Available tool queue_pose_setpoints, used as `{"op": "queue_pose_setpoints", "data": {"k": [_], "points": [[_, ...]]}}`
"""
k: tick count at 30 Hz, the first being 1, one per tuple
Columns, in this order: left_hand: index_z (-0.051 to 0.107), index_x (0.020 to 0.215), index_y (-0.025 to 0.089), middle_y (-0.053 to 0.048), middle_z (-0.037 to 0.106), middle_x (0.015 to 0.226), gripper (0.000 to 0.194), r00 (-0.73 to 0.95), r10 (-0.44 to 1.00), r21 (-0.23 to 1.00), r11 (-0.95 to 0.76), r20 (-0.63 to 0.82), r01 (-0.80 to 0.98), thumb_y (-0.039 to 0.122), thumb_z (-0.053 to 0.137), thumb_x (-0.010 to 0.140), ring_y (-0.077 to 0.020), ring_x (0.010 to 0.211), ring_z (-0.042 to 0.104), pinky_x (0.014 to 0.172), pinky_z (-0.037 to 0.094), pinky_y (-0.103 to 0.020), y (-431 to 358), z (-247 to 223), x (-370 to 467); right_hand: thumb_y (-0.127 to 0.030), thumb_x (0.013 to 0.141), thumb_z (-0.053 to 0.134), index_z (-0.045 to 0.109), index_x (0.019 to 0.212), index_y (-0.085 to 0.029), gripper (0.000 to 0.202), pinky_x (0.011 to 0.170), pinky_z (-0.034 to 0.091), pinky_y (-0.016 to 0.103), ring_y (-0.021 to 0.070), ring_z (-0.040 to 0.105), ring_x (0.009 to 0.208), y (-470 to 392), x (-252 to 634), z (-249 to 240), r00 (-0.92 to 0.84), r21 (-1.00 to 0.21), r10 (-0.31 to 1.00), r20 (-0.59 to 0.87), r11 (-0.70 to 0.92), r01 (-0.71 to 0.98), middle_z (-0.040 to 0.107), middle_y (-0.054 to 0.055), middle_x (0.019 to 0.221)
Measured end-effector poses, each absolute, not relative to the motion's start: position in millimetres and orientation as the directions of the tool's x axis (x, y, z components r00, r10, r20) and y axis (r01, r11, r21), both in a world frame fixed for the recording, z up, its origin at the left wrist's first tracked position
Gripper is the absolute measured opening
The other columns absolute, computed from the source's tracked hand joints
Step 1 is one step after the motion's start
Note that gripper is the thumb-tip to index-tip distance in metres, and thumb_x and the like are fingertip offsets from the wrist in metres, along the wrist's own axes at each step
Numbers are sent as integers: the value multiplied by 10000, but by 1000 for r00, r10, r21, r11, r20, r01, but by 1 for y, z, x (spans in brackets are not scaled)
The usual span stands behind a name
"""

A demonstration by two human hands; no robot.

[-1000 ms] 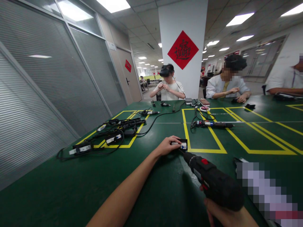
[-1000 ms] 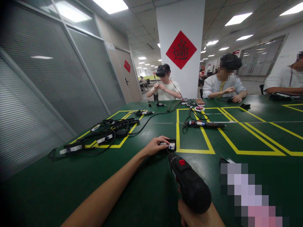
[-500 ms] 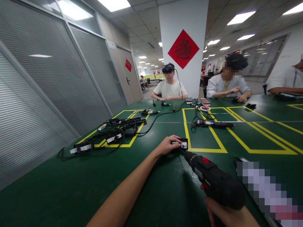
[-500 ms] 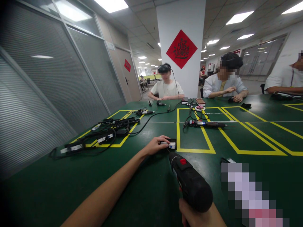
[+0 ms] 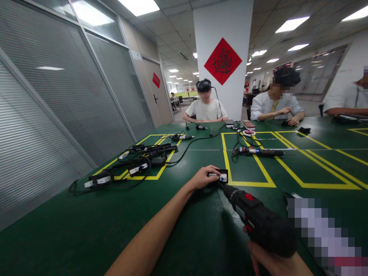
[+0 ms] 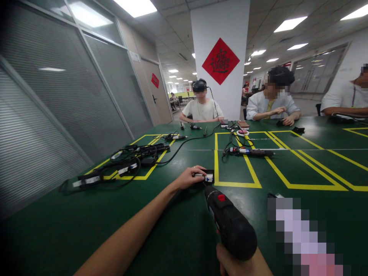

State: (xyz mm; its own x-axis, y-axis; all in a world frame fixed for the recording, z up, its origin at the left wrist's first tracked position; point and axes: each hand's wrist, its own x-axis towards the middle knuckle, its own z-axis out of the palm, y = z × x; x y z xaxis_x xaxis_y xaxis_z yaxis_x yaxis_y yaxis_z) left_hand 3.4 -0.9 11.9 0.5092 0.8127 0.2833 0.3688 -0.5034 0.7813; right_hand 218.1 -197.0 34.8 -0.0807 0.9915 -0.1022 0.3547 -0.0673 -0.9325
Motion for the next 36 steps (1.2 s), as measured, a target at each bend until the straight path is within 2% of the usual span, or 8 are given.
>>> {"op": "queue_pose_setpoints", "data": {"k": [3, 8, 15, 22, 26, 32, 34, 36], "points": [[664, 918, 181, -77, 546, 1125, 209, 498, 824, 783, -489, 271, 384, 260, 585, 742, -191, 1036, 509, 917, 366, -312, -2, 13, 4, -153, 698, 480, 614, 1003, -252, 348, 360, 500, 232, 187, 629, 362, -196, 218, 37, -96, -923, 984, -149, -104, 371, 596, -59, 356], [666, 915, 181, -74, 550, 1118, 211, 494, 826, 784, -487, 271, 385, 267, 586, 740, -193, 1028, 513, 915, 366, -315, -2, 14, 5, -235, 694, 518, 621, 679, -240, 104, 347, 469, 233, 181, 612, 361, -192, 218, 43, -112, -899, 962, -248, -185, 396, 569, -43, 350], [664, 920, 186, -73, 549, 1121, 215, 496, 823, 784, -493, 277, 379, 283, 580, 748, -190, 1040, 504, 915, 364, -310, -2, 13, 5, -252, 646, 569, 587, 966, -184, 328, 364, 435, 247, 191, 596, 362, -194, 215, 44, -98, -921, 950, -296, -257, 294, 563, -50, 344], [667, 913, 178, -75, 548, 1116, 215, 503, 816, 784, -500, 285, 367, 283, 582, 745, -183, 1019, 514, 916, 362, -304, 1, 10, 5, -216, 673, 512, 625, 923, -233, 274, 327, 425, 254, 187, 568, 321, -193, 215, 38, -120, -948, 968, -221, -185, 259, 541, -52, 342], [666, 919, 177, -76, 548, 1118, 217, 510, 812, 780, -505, 283, 370, 276, 578, 747, -184, 1021, 512, 915, 364, -302, 0, 12, 5, -219, 692, 490, 602, 923, -222, 257, 324, 440, 247, 171, 564, 314, -195, 214, 47, -99, -937, 958, -270, -238, 255, 529, -63, 343], [666, 928, 184, -73, 550, 1115, 214, 522, 809, 773, -506, 271, 383, 257, 575, 749, -187, 1020, 510, 911, 371, -307, 0, 13, 5, -261, 640, 572, 586, 604, -221, 56, 327, 466, 263, 173, 571, 318, -197, 215, 62, -122, -921, 936, -330, -292, 257, 537, -39, 342], [666, 930, 188, -71, 552, 1113, 214, 521, 811, 772, -503, 267, 387, 257, 571, 752, -188, 1017, 510, 911, 370, -312, 0, 13, 4, -252, 640, 573, 596, 661, -220, 45, 337, 477, 266, 178, 585, 329, -197, 215, 65, -118, -923, 937, -330, -294, 248, 551, -40, 352], [666, 932, 189, -72, 553, 1112, 216, 521, 812, 772, -502, 265, 391, 258, 570, 752, -190, 1019, 509, 915, 368, -316, 0, 13, 4, -234, 639, 574, 605, 854, -219, 219, 352, 496, 277, 189, 600, 347, -197, 215, 67, -116, -928, 939, -323, -290, 235, 566, -48, 367]]}}
